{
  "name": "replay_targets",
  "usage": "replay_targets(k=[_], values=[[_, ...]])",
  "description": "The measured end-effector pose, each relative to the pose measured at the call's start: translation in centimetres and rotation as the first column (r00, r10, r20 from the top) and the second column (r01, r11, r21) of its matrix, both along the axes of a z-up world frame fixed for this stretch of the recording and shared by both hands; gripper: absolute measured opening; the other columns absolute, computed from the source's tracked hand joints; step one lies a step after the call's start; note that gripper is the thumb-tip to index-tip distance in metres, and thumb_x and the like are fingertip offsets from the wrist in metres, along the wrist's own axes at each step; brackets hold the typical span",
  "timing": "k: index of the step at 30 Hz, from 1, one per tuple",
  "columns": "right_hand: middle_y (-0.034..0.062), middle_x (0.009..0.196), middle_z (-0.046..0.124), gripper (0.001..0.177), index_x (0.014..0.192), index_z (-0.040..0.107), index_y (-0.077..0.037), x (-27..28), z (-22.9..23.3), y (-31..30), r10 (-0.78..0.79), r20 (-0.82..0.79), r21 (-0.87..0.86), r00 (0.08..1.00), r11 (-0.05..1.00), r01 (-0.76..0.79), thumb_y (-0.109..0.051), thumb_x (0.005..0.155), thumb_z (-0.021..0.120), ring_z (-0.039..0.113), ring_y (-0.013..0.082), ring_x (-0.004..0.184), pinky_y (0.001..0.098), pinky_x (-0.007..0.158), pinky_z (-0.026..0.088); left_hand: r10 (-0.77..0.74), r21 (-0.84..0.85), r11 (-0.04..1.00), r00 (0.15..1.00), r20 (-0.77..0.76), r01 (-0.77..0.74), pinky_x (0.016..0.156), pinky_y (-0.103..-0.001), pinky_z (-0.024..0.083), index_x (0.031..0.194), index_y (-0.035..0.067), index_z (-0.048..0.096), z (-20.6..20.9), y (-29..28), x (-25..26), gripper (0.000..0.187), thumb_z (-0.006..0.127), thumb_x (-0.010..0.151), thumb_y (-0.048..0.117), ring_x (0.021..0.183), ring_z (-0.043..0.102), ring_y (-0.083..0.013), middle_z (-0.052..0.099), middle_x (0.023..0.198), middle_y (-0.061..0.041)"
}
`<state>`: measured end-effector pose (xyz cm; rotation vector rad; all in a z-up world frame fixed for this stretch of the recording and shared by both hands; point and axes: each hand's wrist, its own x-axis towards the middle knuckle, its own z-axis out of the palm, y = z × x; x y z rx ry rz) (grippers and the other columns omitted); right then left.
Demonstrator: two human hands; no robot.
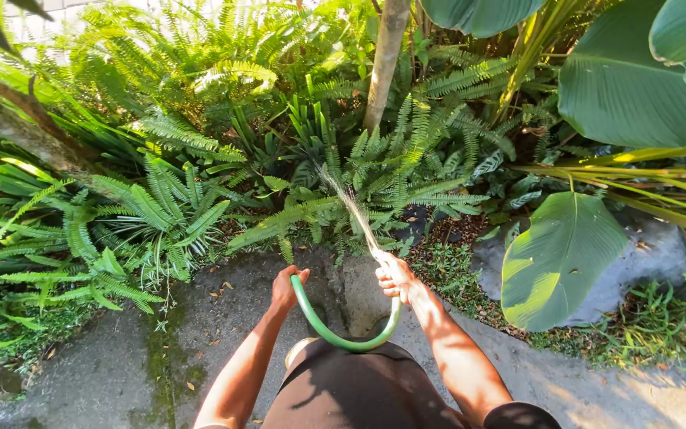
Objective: Watering various green plants and ferns in an outdoor garden with a garden hose.
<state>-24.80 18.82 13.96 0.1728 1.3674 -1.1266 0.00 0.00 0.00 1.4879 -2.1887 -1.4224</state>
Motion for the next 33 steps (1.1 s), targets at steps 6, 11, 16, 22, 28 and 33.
replay_targets(k=[6, 11, 16, 22, 28, 33], values=[[-0.0071, 0.058, 0.039, 0.032, 0.089, 0.049, -0.019, -0.9, -0.3, -0.4, -0.010, -0.039, -0.027, 0.999, 1.000, 0.009, -0.049, 0.095, 0.060, 0.028, 0.0037, 0.038, 0.0225, 0.030, 0.022, 0.041, 0.075, 0.996, 0.999, 0.009, -0.042, 0.068, -0.041, 0.053, 0.080, 0.008, 0.065, 1.7, 0.1, 0.3, 0.039, 0.073, 0.087, 0.045, 0.069, 0.070, -0.0251, 0.069, 0.067, -0.010], [-0.0070, 0.058, 0.039, 0.036, 0.089, 0.046, -0.018, -1.7, -0.1, -0.9, 0.031, -0.042, -0.027, 0.999, 0.999, -0.032, -0.052, 0.097, 0.056, 0.028, 0.0034, 0.038, 0.0222, 0.029, 0.022, 0.043, 0.021, 0.999, 0.999, 0.010, -0.043, 0.070, -0.043, 0.053, 0.079, 0.006, 0.065, 1.4, 0.2, -0.1, 0.041, 0.073, 0.087, 0.045, 0.070, 0.070, -0.0268, 0.070, 0.070, -0.011], [-0.0067, 0.059, 0.039, 0.045, 0.084, 0.040, -0.015, -2.3, 0.3, -1.1, 0.122, -0.062, 0.034, 0.991, 0.992, -0.120, -0.052, 0.100, 0.060, 0.029, 0.0045, 0.039, 0.0232, 0.029, 0.024, 0.070, 0.011, 0.997, 0.998, 0.005, -0.070, 0.071, -0.044, 0.053, 0.085, 0.008, 0.068, 0.6, 0.4, -0.5, 0.038, 0.074, 0.085, 0.045, 0.071, 0.071, -0.0282, 0.070, 0.071, -0.012], [-0.0060, 0.055, 0.035, 0.051, 0.073, 0.036, -0.015, -4.3, -1.3, -1.2, 0.139, -0.009, -0.008, 0.990, 0.990, -0.139, -0.054, 0.097, 0.058, 0.026, 0.0049, 0.036, 0.0237, 0.028, 0.020, 0.097, 0.022, 0.995, 0.995, 0.014, -0.097, 0.073, -0.045, 0.054, 0.085, 0.005, 0.069, 0.8, 1.0, -1.0, 0.041, 0.075, 0.084, 0.045, 0.074, 0.072, -0.0309, 0.072, 0.074, -0.015], [-0.0079, 0.056, 0.036, 0.037, 0.082, 0.041, -0.020, -4.7, -0.2, -1.1, 0.234, -0.013, 0.081, 0.972, 0.969, -0.232, -0.050, 0.097, 0.058, 0.026, 0.0042, 0.038, 0.0232, 0.031, 0.020, 0.105, -0.006, 0.994, 0.994, -0.026, -0.105, 0.072, -0.044, 0.054, 0.082, 0.004, 0.070, 0.7, 2.1, -2.0, 0.041, 0.076, 0.084, 0.045, 0.075, 0.072, -0.0320, 0.072, 0.074, -0.017], [-0.0091, 0.054, 0.032, 0.039, 0.077, 0.037, -0.022, -5.8, -3.4, -0.1, 0.330, 0.118, 0.064, 0.937, 0.939, -0.339, -0.052, 0.100, 0.045, 0.023, 0.0031, 0.037, 0.0222, 0.030, 0.017, 0.104, -0.012, 0.994, 0.993, -0.052, -0.105, 0.070, -0.044, 0.054, 0.082, 0.003, 0.069, -0.9, 3.1, -2.5, 0.041, 0.076, 0.084, 0.043, 0.072, 0.072, -0.0336, 0.071, 0.072, -0.019]])
